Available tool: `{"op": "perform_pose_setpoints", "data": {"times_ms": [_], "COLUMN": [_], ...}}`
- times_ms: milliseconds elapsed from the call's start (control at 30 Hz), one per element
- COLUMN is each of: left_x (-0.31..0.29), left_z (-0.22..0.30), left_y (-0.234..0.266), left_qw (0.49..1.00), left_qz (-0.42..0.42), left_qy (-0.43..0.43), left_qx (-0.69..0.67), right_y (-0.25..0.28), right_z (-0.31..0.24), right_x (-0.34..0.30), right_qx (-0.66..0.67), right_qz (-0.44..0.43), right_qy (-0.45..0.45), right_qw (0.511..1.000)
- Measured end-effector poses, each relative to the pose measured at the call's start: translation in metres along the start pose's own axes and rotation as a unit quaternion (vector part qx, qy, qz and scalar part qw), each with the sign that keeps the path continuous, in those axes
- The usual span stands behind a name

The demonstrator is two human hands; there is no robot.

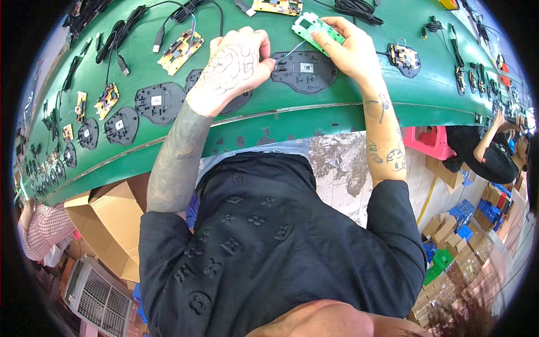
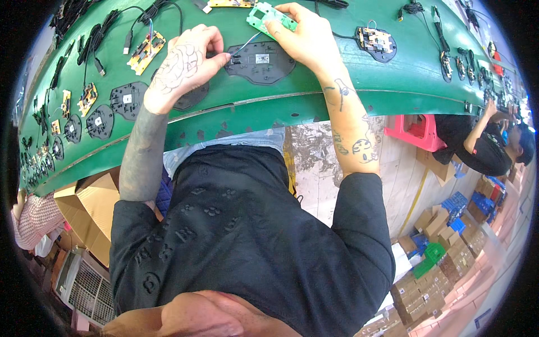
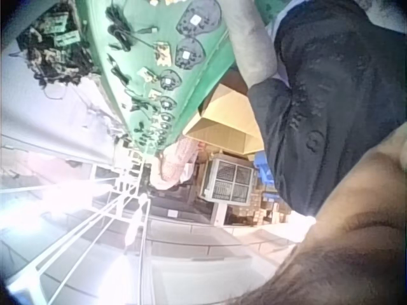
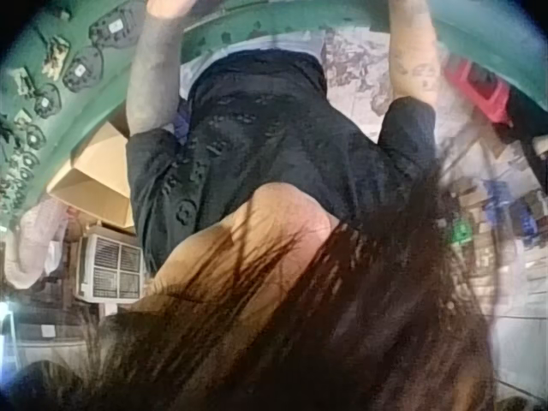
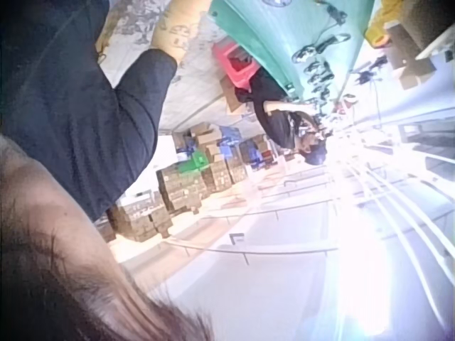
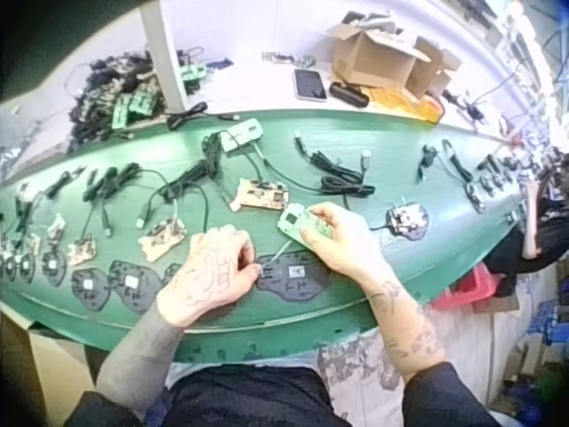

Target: The person assembles computer mice on an assembly line by placing circuit boards onto mouse base plates by hand.

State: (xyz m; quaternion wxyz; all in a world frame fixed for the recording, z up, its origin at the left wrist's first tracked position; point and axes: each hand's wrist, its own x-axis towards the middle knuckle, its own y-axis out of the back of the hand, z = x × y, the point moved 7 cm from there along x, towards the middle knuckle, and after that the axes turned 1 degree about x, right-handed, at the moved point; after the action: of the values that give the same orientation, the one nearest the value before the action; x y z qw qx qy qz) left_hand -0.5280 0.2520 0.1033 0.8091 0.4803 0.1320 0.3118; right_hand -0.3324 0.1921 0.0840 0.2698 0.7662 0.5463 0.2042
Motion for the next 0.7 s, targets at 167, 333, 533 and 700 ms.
{"op": "perform_pose_setpoints", "data": {"times_ms": [167, 333, 533, 700], "left_x": [0.003, 0.009, 0.011, 0.010], "left_z": [0.005, 0.002, -0.008, -0.002], "left_y": [-0.004, -0.007, -0.010, -0.008], "left_qw": [0.996, 0.993, 0.991, 0.992], "left_qz": [-0.032, -0.081, -0.078, -0.065], "left_qy": [-0.078, -0.080, -0.113, -0.112], "left_qx": [-0.043, -0.007, 0.008, 0.002], "right_y": [0.006, 0.016, 0.016, -0.001], "right_z": [-0.029, -0.040, -0.049, -0.060], "right_x": [-0.007, -0.023, -0.055, -0.078], "right_qx": [-0.122, -0.006, 0.008, -0.112], "right_qz": [0.029, 0.033, 0.020, 0.062], "right_qy": [0.032, 0.042, 0.181, 0.229], "right_qw": [0.992, 0.999, 0.983, 0.965]}}
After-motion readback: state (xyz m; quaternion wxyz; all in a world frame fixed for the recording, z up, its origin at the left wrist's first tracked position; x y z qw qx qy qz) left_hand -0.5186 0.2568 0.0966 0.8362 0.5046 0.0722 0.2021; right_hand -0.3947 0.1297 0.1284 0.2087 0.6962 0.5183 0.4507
